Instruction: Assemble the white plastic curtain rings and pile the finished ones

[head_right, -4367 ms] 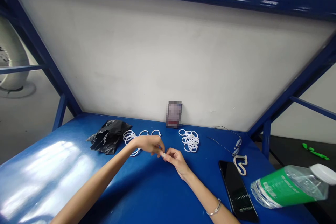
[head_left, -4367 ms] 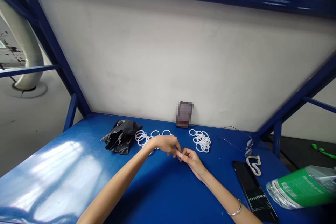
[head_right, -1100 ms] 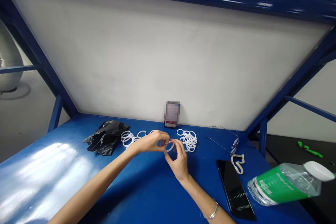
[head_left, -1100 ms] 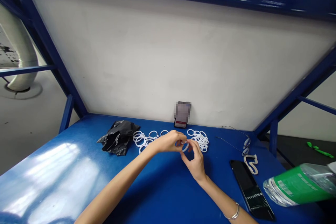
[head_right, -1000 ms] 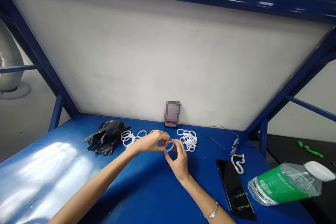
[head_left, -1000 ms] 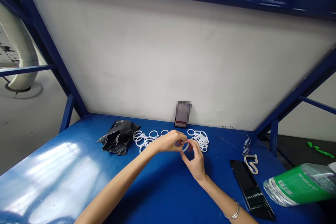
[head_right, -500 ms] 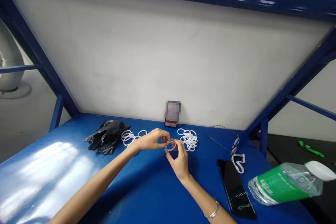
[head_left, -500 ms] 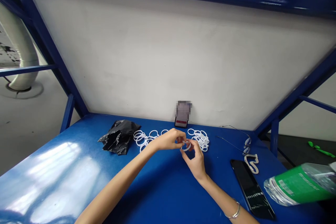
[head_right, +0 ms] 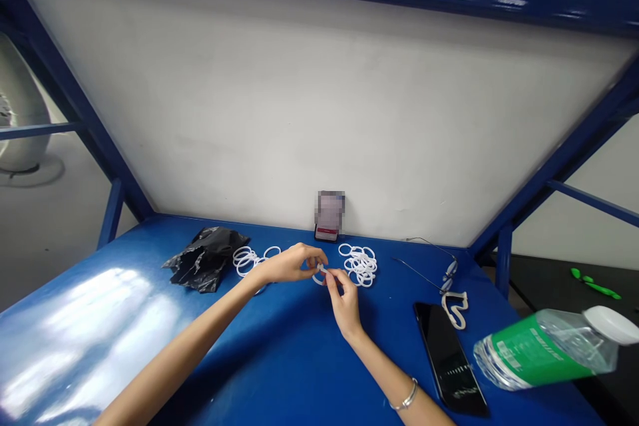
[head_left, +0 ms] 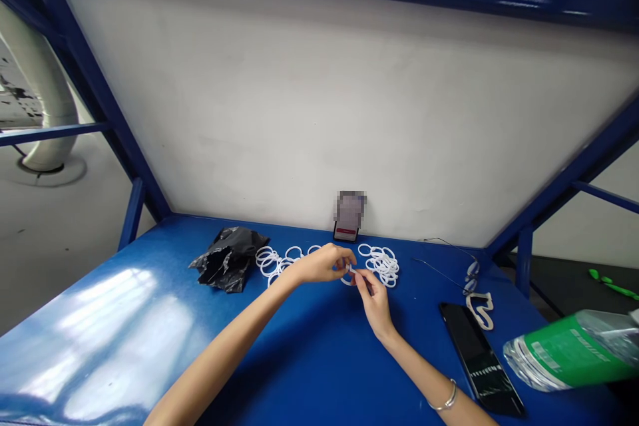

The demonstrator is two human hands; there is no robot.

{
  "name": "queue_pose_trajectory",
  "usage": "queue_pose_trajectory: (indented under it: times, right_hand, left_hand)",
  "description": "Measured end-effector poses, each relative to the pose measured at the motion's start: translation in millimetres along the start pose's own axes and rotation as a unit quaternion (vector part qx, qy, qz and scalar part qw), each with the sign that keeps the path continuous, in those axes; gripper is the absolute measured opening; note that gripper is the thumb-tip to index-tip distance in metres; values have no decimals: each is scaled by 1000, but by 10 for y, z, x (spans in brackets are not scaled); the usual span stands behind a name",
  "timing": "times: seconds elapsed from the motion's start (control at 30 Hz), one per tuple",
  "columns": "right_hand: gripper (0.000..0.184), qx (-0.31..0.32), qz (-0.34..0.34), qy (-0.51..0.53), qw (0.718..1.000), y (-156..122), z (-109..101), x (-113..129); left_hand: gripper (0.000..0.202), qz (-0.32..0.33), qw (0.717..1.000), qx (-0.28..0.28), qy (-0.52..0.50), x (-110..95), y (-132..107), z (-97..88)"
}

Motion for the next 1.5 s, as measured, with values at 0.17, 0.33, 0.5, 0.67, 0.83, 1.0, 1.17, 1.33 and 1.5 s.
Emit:
queue_pose_trajectory:
  times: [0.17, 0.33, 0.5, 0.67, 0.83, 1.0, 1.17, 1.33, 1.5]
  right_hand:
    - [26, -44, -20, 3, 999, -10, -31, -10]
    - [20, -67, -62, -36, 995, 3, -52, 35]
    - [15, -70, -99, -67, 990, -8, -47, 52]
    - [20, -83, -69, -62, 992, -26, -47, 10]
    - [19, -83, -64, -51, 993, -30, -46, 23]
    - [19, -77, -69, -58, 993, -30, -49, 51]
    - [17, -61, -79, -71, 993, -32, -47, 64]
    - [17, -52, -72, -68, 994, -22, -40, 46]
    - [16, -51, -55, -59, 995, 3, -53, -15]
  left_hand:
    - [27, -48, 998, -31, -17, 48, 18, 33]
    - [24, -40, 997, -65, -3, 38, 37, 81]
    - [16, -5, 995, -95, -20, -6, 45, 95]
    - [15, 39, 995, -87, -23, -33, 48, 99]
    - [15, 60, 995, -73, -8, -38, 54, 126]
    - [13, 61, 996, -67, -2, -32, 61, 147]
    - [10, 40, 997, -59, -6, -2, 67, 174]
    - [9, 29, 998, -55, 0, 36, 67, 218]
    - [6, -5, 997, -56, -50, 95, 92, 285]
Point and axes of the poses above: each hand's wrist, its own y-axis towards the middle knuckle, its own z-axis out of the palm, x = y × z, the point moved 2 cm from there along y, towards the middle knuckle, and after that the axes turned 8 degrees about y, right-handed, at the moved point
